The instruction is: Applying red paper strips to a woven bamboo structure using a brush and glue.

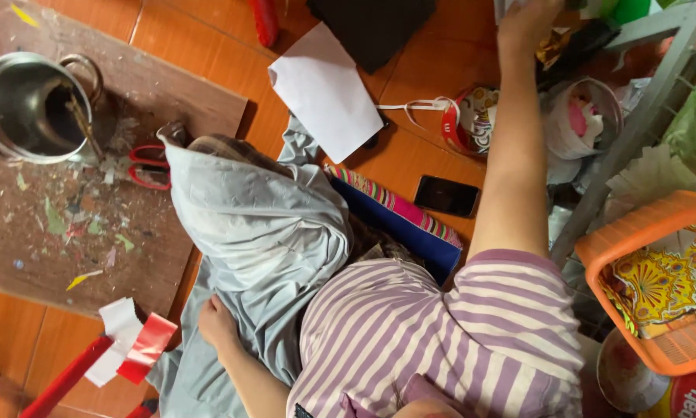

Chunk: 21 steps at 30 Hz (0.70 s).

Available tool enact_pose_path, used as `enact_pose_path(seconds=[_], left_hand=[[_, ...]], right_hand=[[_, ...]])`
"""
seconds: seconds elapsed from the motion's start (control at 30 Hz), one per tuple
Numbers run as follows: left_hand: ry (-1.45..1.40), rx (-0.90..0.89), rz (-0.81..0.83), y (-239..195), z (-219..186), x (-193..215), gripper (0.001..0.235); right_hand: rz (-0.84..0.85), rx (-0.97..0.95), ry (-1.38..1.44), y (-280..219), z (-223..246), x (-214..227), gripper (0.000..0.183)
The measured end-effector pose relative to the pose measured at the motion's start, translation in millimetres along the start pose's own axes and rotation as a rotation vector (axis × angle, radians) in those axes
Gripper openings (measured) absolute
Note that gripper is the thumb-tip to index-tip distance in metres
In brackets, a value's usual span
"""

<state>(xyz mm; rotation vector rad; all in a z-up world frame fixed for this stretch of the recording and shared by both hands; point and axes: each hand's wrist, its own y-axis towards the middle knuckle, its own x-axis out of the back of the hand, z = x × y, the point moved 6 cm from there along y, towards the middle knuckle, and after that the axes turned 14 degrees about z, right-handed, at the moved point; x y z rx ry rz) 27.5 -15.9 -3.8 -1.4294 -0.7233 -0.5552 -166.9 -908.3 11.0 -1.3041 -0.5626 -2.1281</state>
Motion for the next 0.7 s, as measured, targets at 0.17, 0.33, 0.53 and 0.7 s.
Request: enact_pose_path(seconds=[0.17, 0.33, 0.53, 0.7], left_hand=[[-0.020, -0.019, -0.019, 9, 7, -6, 0.046], [-0.032, -0.046, -0.053, 9, 11, -14, 0.044], [-0.174, -0.201, -0.237, -1, 12, -16, 0.032], [-0.406, -0.107, -0.235, -7, 11, -13, 0.028]], right_hand=[[0.283, 0.060, -0.025, -25, 99, -72, 0.027], [0.604, 0.198, -0.013, -84, 188, -147, 0.049], [0.709, 0.129, -0.350, -85, 206, -189, 0.058], [0.431, 0.591, -0.060, -70, 364, -129, 0.035]])
